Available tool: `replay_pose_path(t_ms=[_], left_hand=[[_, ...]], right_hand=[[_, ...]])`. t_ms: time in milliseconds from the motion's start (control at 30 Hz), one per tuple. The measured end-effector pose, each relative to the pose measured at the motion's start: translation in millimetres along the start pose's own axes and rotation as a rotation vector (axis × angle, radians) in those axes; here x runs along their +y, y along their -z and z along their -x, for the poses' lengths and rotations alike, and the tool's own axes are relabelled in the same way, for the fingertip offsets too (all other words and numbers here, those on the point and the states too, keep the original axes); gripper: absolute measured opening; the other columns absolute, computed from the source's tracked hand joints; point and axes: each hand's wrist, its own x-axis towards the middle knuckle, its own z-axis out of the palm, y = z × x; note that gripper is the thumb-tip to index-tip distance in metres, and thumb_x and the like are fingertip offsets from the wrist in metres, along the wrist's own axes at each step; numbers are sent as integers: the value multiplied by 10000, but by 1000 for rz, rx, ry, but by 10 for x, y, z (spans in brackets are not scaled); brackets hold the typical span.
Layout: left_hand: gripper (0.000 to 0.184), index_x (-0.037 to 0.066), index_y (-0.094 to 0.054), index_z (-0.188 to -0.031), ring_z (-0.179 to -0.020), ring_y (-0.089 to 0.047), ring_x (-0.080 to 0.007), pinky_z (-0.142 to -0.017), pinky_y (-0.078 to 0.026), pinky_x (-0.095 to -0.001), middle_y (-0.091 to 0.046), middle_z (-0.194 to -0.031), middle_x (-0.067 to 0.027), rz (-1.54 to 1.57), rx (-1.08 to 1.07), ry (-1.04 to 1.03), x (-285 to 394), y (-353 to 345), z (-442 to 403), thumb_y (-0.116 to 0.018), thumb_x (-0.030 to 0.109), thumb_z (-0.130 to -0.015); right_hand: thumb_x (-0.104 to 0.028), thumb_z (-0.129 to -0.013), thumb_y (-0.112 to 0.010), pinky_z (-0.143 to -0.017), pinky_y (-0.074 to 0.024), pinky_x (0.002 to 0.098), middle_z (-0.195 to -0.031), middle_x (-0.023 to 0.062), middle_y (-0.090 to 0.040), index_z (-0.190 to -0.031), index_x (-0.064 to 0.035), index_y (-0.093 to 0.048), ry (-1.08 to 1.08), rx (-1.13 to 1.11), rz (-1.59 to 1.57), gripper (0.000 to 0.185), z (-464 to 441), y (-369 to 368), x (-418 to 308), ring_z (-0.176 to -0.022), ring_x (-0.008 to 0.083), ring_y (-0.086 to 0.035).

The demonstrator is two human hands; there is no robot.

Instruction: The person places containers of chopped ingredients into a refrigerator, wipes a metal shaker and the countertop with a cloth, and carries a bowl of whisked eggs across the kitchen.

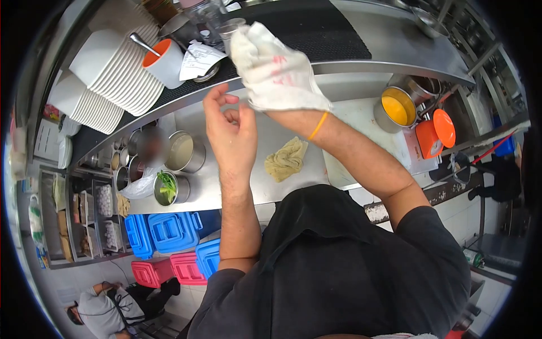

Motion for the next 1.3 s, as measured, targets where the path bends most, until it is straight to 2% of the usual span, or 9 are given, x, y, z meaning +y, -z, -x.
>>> replay_pose_path(t_ms=[167,300,433,600,733,800,933,1000,1300], left_hand=[[396,50,-494,-1398,-738,-586,-86,-628,-487,-234,-594,-1194,-99,98,-299,341,-290,311,172,-578,192,-1038],[537,57,-419,-1526,-922,-648,-169,-741,-563,-287,-596,-1298,-120,469,-337,322,-160,198,297,-555,83,-1007],[481,49,-500,-1433,-1001,-654,-248,-813,-554,-349,-614,-1272,-156,72,-110,-174,-415,-146,491,-601,33,-963],[177,6,-575,-1147,-877,-662,-272,-713,-521,-391,-638,-1117,-214,-153,-173,-88,-939,-155,751,-595,36,-973],[108,4,-559,-1076,-819,-649,-195,-658,-526,-373,-658,-1034,-172,36,-231,390,-875,39,609,-553,105,-1037],[130,12,-561,-1081,-797,-635,-160,-632,-534,-355,-661,-1039,-142,233,-292,385,-794,38,598,-525,136,-1065],[237,13,-561,-1270,-889,-666,-134,-640,-564,-287,-656,-1165,-98,583,-508,252,-496,-222,652,-492,141,-1082],[334,31,-522,-1398,-908,-684,-135,-613,-562,-247,-632,-1250,-80,720,-536,310,-316,-139,521,-472,154,-1092],[249,46,-661,-1249,-655,-524,-21,-559,-435,-184,-720,-1057,-30,240,-136,45,208,710,-289,-570,121,-1029]], right_hand=[[-149,-810,-689,-992,-487,422,-1213,110,-677,-1161,-85,-678,-49,-94,-225,357,411,3,1,-1119,312,-630],[-187,-879,-690,-1043,-454,448,-1277,134,-662,-1240,-100,-674,70,-235,-31,372,581,162,4,-1201,342,-601],[-181,-948,-647,-1089,-421,454,-1346,161,-631,-1314,-86,-646,-250,-465,-463,378,1151,-23,-38,-1276,362,-561],[-179,-1006,-589,-1068,-457,424,-1401,177,-604,-1436,-65,-544,-428,-737,-435,447,1668,135,121,-1317,326,-555],[-148,-1029,-565,-999,-519,382,-1476,196,-529,-1533,-51,-408,-1127,-625,-1003,536,1501,549,127,-1294,251,-567],[-152,-1025,-576,-978,-520,361,-1494,183,-509,-1549,-39,-361,-1111,-264,-966,577,1384,544,-22,-1296,200,-550],[-75,-988,-572,-943,-504,372,-1313,198,-594,-1449,-20,-479,-407,-237,-372,474,1032,213,-185,-1140,311,-640],[-34,-932,-596,-938,-497,405,-1202,210,-617,-1399,-14,-518,-353,-119,-257,474,819,215,-182,-1073,376,-630],[3,-695,-791,-828,-552,380,-1174,82,-631,-1191,-109,-687,163,184,229,519,-315,54,23,-1000,303,-638]])
